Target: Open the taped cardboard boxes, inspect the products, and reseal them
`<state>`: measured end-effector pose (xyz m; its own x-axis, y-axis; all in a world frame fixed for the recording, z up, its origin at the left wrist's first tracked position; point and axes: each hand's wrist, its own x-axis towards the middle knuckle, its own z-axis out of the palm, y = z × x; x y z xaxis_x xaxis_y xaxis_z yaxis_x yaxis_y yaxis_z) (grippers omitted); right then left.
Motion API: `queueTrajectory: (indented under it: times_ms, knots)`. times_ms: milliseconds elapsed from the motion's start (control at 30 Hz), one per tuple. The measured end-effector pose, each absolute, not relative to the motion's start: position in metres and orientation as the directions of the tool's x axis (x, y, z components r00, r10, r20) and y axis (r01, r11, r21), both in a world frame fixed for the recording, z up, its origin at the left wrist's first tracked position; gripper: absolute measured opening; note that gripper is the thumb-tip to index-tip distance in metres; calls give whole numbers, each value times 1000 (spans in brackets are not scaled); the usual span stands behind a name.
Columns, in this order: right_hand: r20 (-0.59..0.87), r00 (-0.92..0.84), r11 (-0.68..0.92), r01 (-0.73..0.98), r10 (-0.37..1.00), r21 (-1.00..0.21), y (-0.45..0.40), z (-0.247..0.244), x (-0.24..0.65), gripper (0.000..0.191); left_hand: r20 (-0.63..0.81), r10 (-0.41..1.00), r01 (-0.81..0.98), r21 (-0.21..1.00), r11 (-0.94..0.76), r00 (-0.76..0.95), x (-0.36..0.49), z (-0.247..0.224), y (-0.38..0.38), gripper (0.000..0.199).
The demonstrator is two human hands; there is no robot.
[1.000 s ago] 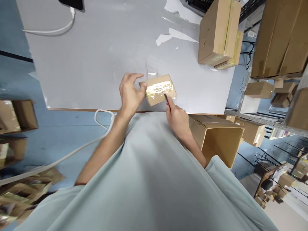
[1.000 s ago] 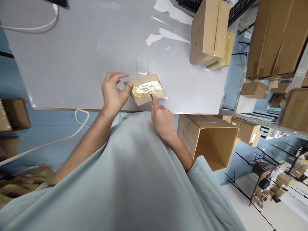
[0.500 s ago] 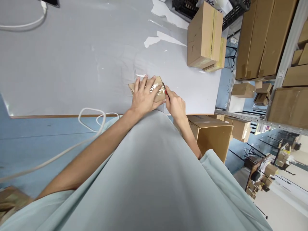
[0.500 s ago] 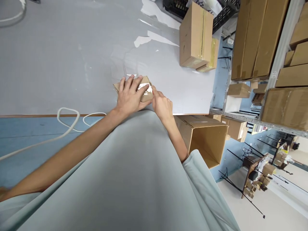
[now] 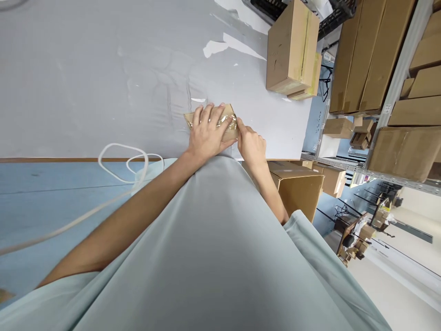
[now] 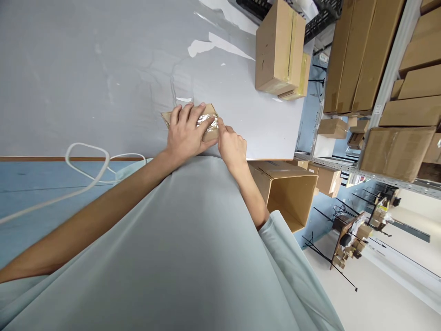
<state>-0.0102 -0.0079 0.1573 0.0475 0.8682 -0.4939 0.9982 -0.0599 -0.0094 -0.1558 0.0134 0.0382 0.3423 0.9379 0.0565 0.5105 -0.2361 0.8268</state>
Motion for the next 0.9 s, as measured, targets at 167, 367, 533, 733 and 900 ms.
queueTrajectory:
  times_ms: [167,367,533,733,900]
  knots:
    - [-521,96,-82,995,848,49,-1,162,-19,65,53,938,494,839,-227,342,-155,40,11,76]
    - [-501,161,-132,987,850,92,-4,167,-33,66,50,938,487,844,-223,342,-155,40,11,73]
    - [-514,189,-147,982,837,120,-16,166,-30,70,53,929,483,843,-239,366,-156,40,8,76]
    - [-535,195,-137,980,822,146,-28,174,-25,65,68,918,498,823,-272,391,-156,37,5,75]
    - [-529,160,-111,986,833,124,-31,178,-21,65,114,912,542,772,-332,395,-154,26,4,72]
